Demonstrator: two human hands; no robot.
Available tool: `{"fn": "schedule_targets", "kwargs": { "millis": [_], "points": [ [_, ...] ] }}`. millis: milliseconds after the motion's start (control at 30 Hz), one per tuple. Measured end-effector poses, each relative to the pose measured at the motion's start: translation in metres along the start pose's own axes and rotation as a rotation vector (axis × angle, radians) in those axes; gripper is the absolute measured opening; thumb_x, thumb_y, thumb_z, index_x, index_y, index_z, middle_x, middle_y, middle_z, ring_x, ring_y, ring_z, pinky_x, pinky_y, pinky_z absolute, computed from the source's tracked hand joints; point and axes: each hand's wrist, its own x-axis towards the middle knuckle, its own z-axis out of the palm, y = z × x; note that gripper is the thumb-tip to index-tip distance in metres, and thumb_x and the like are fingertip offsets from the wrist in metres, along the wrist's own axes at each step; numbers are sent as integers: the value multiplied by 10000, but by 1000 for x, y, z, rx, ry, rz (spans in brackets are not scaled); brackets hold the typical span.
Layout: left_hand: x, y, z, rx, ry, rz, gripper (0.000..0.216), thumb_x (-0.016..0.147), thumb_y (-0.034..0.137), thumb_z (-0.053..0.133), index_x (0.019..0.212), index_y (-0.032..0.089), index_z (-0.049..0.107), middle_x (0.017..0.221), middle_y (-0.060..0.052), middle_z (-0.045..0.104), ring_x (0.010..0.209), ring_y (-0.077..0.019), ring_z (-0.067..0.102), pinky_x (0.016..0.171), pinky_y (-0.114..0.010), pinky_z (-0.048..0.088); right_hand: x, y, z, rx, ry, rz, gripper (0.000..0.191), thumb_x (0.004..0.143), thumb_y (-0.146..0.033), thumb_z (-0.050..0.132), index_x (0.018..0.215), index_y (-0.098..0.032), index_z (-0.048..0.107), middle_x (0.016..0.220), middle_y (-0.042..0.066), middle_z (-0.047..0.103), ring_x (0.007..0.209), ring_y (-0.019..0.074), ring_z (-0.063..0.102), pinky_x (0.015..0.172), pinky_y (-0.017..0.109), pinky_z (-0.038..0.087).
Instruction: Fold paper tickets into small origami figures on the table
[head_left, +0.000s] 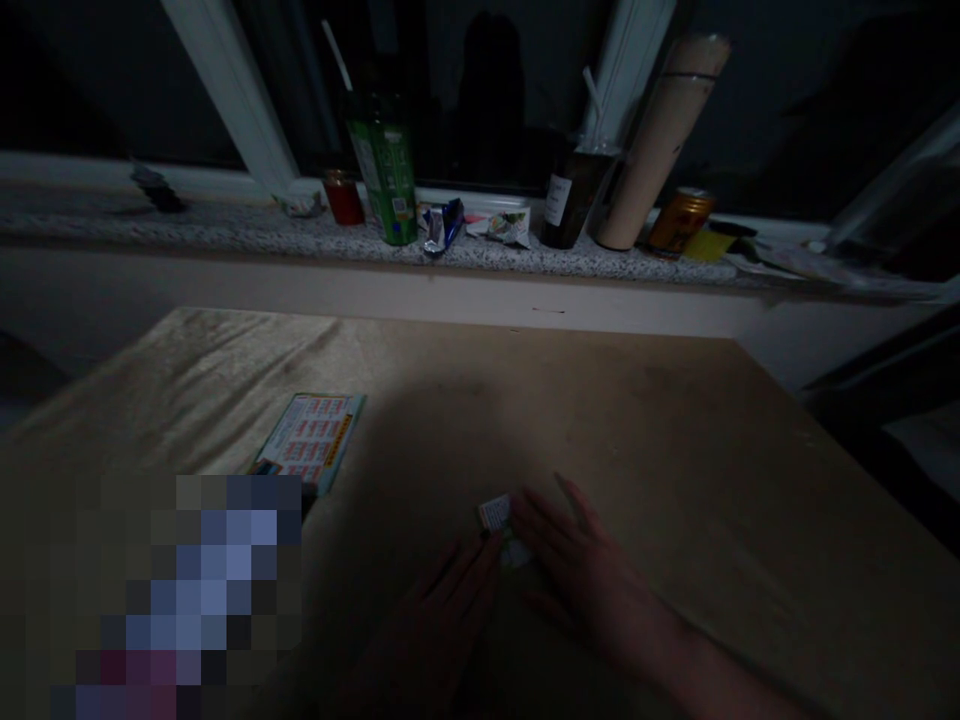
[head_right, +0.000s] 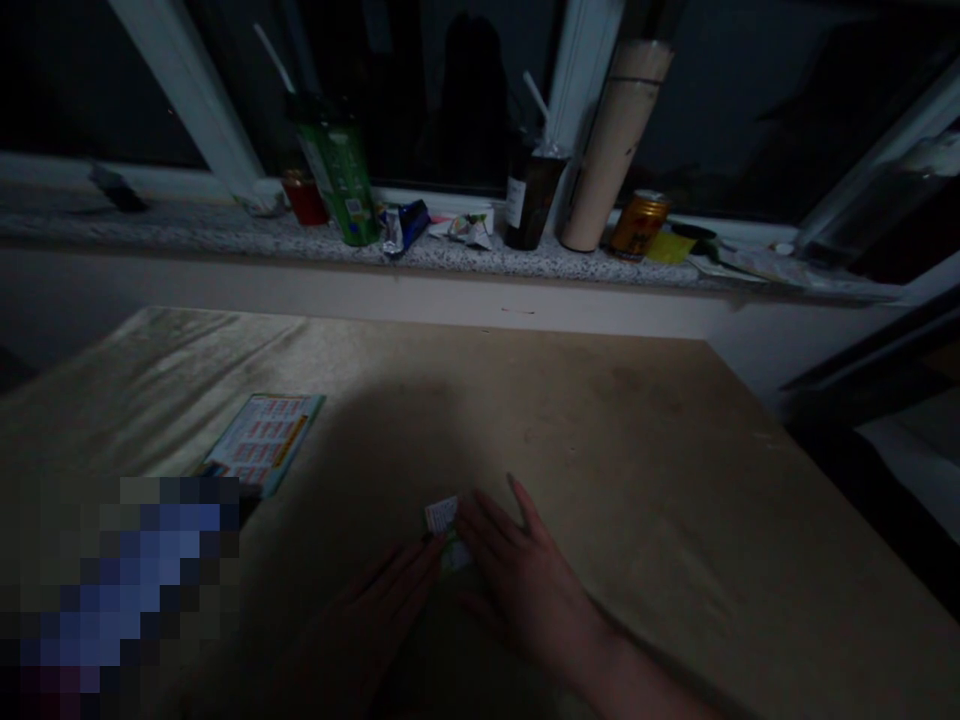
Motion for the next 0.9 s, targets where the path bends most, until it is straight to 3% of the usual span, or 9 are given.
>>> {"fn": "schedule_targets", "kwargs": {
  "millis": [133,300,400,567,667,733,833,900],
  "points": [
    [0,4,-6,38,-30,-28,924,770,585,592,1452,105,195,1504,-145,175,1364,-305,208,1109,-445,199,-5,1,-1,32,5,-27,610,878,-311,505,1422,-146,283,1441,65,376,1343,231,299,1143,496,-7],
    [2,3,-4,-5,-13,-12,856,824,550,536,1463,125,156,1506,-135,161,1363,-305,210,1102,-462,216,-11,1,1,30,-27,-46,587,840,-206,515,1398,-168,337,1446,50,366,1338,223,310,1115,480,-123],
    [4,-2,4,-12,-27,-8,923,794,553,568,1466,115,111,1514,-138,106,1365,-327,189,1090,-482,240,-13,3,2,40,-36,-59,596,828,-194,518,1396,-178,339,1455,50,348,1343,222,299,1115,493,-103],
    [2,5,-5,14,-11,-48,698,899,379,471,1464,137,139,1511,-103,159,1374,-266,189,1102,-442,232,-20,1,5,-32,45,-91,515,852,-176,504,1359,-165,410,1407,62,428,1320,225,346,1137,489,-22],
    [2,9,-13,29,-36,-64,768,868,470,505,1450,87,182,1508,-119,153,1379,-267,166,1112,-436,207,-20,-1,5,-25,127,-72,436,867,-156,489,1302,-184,485,1297,46,558,1251,213,453,1144,497,31],
    [3,9,-14,14,-76,-65,852,830,558,519,1446,71,189,1507,-132,123,1379,-284,156,1110,-449,206,-18,-2,3,-16,137,-39,408,875,-147,482,1277,-211,509,1240,23,606,1225,197,484,1143,497,3],
    [6,6,-8,-12,-131,-56,850,834,599,476,1445,76,201,1503,-138,107,1375,-299,166,1109,-468,193,-17,-1,1,-41,95,-67,396,874,-163,497,1266,-215,519,1251,16,598,1256,197,447,1130,489,-70],
    [6,6,-4,-7,-126,-56,872,828,624,467,1446,74,191,1505,-141,101,1378,-299,152,1115,-464,174,-18,-1,2,-49,119,-82,401,871,-172,504,1272,-202,513,1259,19,592,1257,199,445,1133,490,-53]
  ]
}}
